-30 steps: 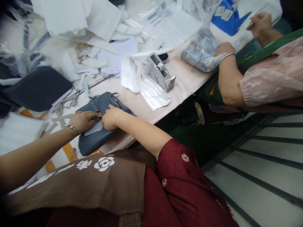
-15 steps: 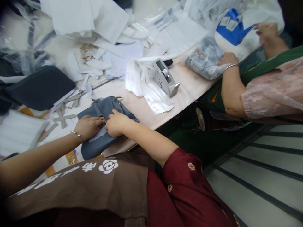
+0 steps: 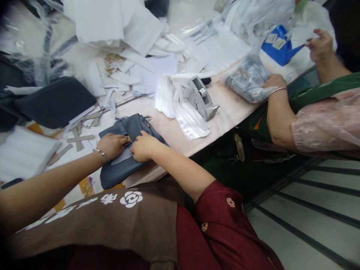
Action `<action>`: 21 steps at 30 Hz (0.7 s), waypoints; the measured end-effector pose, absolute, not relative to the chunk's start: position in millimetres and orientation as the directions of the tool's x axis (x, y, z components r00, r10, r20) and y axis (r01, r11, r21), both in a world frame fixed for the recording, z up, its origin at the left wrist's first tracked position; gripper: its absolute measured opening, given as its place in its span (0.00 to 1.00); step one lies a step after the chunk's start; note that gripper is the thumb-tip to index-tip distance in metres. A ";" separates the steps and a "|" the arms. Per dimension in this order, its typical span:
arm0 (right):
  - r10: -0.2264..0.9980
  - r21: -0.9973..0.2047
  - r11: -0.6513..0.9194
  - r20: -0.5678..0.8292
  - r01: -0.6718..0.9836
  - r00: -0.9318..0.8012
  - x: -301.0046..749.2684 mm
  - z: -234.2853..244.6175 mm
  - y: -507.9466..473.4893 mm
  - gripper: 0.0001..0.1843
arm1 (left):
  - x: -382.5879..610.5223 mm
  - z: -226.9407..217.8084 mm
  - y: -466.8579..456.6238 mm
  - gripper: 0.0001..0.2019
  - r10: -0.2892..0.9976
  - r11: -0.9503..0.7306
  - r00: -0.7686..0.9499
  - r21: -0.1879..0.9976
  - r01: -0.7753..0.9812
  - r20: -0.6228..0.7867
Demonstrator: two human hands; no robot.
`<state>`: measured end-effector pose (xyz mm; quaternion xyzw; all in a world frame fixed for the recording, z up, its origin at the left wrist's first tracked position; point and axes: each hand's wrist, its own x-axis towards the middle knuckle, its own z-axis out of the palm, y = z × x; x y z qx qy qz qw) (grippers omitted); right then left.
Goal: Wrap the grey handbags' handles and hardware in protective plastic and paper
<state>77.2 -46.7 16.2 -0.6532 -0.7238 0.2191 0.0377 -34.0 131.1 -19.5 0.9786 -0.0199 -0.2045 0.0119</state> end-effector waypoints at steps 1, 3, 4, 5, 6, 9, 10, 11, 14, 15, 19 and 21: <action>0.960 -0.362 0.051 -0.239 0.931 -0.145 77.2 16.5 -46.5 0.17 | -34.4 -21.0 133.3 0.17 -0.039 -0.999 0.916 0.038 -0.026 -0.399; 0.955 -0.362 0.053 -0.255 0.930 -0.154 76.6 17.7 -46.7 0.17 | -37.5 -22.3 135.0 0.18 -0.043 -0.998 0.920 0.062 -0.020 -0.389; 0.952 -0.366 0.056 -0.260 0.929 -0.160 75.9 18.3 -47.2 0.17 | -40.0 -21.9 134.4 0.18 -0.052 -0.997 0.924 0.079 -0.024 -0.378; 0.952 -0.370 0.059 -0.260 0.927 -0.164 75.1 18.8 -48.0 0.17 | -43.0 -20.7 133.0 0.18 -0.063 -0.995 0.929 0.096 -0.030 -0.365; 0.952 -0.374 0.062 -0.257 0.925 -0.168 74.2 19.1 -49.1 0.17 | -46.2 -19.1 130.9 0.18 -0.077 -0.993 0.931 0.109 -0.041 -0.356; 0.955 -0.371 0.071 -0.241 0.926 -0.170 71.3 18.2 -52.3 0.17 | -53.0 -13.8 124.3 0.17 -0.109 -0.990 0.929 0.122 -0.070 -0.354; 0.957 -0.368 0.074 -0.234 0.927 -0.169 70.7 17.7 -52.9 0.17 | -53.7 -12.7 122.9 0.17 -0.107 -0.991 0.928 0.117 -0.070 -0.358; 0.959 -0.364 0.075 -0.230 0.928 -0.168 70.4 17.2 -53.2 0.17 | -53.4 -12.3 122.0 0.17 -0.100 -0.992 0.926 0.110 -0.064 -0.363; 0.958 -0.359 0.069 -0.237 0.931 -0.163 71.2 16.9 -52.0 0.18 | -49.2 -13.9 122.6 0.17 -0.073 -0.995 0.927 0.096 -0.041 -0.368; 0.957 -0.357 0.065 -0.244 0.932 -0.160 71.7 17.1 -51.4 0.18 | -47.7 -14.8 123.2 0.17 -0.068 -0.995 0.928 0.094 -0.036 -0.365; 0.956 -0.359 0.059 -0.248 0.932 -0.156 71.8 17.7 -52.1 0.18 | -45.9 -16.0 124.4 0.18 -0.071 -0.994 0.930 0.098 -0.038 -0.361; 0.961 -0.359 0.061 -0.230 0.931 -0.151 70.5 17.1 -54.8 0.18 | -46.5 -14.3 125.0 0.17 -0.051 -0.994 0.926 0.111 -0.010 -0.374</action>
